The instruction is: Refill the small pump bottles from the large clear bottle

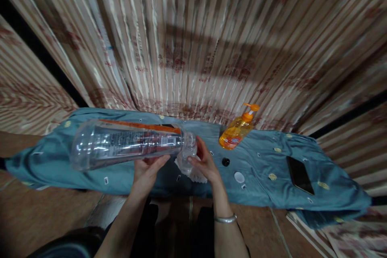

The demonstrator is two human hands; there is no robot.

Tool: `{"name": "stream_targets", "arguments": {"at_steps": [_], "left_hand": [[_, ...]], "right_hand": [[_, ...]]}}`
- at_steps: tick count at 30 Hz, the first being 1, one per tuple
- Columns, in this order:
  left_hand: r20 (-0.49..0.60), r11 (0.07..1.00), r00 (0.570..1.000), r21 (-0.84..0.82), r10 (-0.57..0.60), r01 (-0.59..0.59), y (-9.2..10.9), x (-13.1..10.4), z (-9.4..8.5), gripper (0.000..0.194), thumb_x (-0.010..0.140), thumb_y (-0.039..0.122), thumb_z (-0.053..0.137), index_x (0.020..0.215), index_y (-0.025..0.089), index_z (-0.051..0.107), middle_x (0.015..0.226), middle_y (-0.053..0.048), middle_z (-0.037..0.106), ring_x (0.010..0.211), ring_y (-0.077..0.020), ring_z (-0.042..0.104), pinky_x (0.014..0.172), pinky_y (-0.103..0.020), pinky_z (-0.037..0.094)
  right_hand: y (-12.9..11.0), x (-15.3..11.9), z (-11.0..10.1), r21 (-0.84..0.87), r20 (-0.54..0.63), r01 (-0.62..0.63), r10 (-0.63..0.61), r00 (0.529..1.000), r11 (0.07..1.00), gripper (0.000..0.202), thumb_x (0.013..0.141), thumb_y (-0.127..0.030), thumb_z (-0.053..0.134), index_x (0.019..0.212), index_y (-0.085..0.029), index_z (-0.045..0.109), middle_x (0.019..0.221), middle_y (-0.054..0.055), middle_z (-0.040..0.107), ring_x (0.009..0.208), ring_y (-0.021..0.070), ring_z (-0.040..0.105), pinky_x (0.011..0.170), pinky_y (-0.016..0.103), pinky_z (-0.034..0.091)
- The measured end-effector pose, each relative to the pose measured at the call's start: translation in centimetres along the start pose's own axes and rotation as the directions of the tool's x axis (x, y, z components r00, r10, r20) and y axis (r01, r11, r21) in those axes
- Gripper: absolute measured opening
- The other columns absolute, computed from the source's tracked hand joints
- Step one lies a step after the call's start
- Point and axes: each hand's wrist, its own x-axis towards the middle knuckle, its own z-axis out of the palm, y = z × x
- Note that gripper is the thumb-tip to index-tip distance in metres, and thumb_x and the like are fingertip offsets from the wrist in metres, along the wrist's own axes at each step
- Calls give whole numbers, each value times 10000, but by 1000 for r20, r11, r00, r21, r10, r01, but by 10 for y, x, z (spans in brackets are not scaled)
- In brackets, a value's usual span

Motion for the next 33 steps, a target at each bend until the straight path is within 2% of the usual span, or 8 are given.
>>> {"name": "stream_targets", "arguments": {"at_steps": [3, 7, 12, 17, 22, 28, 33], "left_hand": [[3, 1000, 1000, -15, -3, 3, 0, 0, 1, 584, 483, 410, 992, 986, 196, 786, 855, -81, 825, 875, -330, 826, 913, -481, 651], [8, 999, 1000, -35, -10, 10, -1, 0, 2, 595, 473, 428, 1001, 980, 195, 793, 840, -83, 823, 871, -333, 825, 924, -491, 650], [20, 998, 1000, -56, -23, 24, -3, -1, 3, 618, 467, 461, 1003, 986, 194, 800, 813, -83, 821, 824, -330, 824, 915, -509, 656], [25, 997, 999, -72, -19, 21, -4, -1, 3, 584, 480, 424, 1000, 972, 179, 800, 822, -92, 825, 816, -331, 827, 907, -512, 665], [17, 998, 1000, -66, -19, 20, -5, 0, 4, 520, 468, 406, 1002, 890, 188, 791, 758, -74, 810, 821, -331, 826, 897, -485, 666], [8, 998, 1000, -59, -4, 4, -7, 3, 6, 593, 440, 421, 1017, 937, 188, 793, 779, -65, 814, 846, -319, 828, 926, -467, 649], [10, 998, 999, -57, 37, -36, -7, 5, 5, 652, 425, 453, 1018, 974, 184, 791, 841, -83, 829, 876, -329, 825, 915, -477, 648]], "right_hand": [[-3, 2, -6, 64, -17, -36, 37, 999, 997, 1016, 665, -830, 862, 1486, -276, 636, 1461, 153, 717, 1418, 371, 646, 1225, 552, 490], [-5, 5, -9, 65, -40, -49, 52, 998, 997, 998, 600, -772, 933, 1443, -304, 676, 1425, 127, 747, 1412, 374, 651, 1230, 560, 490], [-9, 5, -4, 70, -5, -57, 57, 998, 996, 934, 644, -803, 893, 1398, -287, 701, 1474, 124, 724, 1464, 371, 610, 1264, 555, 460], [-8, 6, 1, 43, 45, -59, 57, 997, 997, 944, 598, -755, 937, 1374, -280, 684, 1387, 101, 771, 1350, 358, 692, 1209, 543, 517], [-6, 6, 9, -146, -4, -52, 52, 999, 988, 926, 562, -590, 984, 1347, -229, 652, 1354, 117, 773, 1253, 358, 725, 1162, 556, 541], [-3, 5, 17, -353, -91, -27, -6, 996, 935, 648, 658, -453, 874, 1236, -254, 662, 1092, 57, 824, 1007, 329, 774, 1007, 551, 612], [-3, 6, 21, -400, -112, -26, -21, 993, 916, 588, 678, -426, 832, 1214, -258, 658, 1095, 45, 816, 1019, 332, 775, 995, 552, 616]]}}
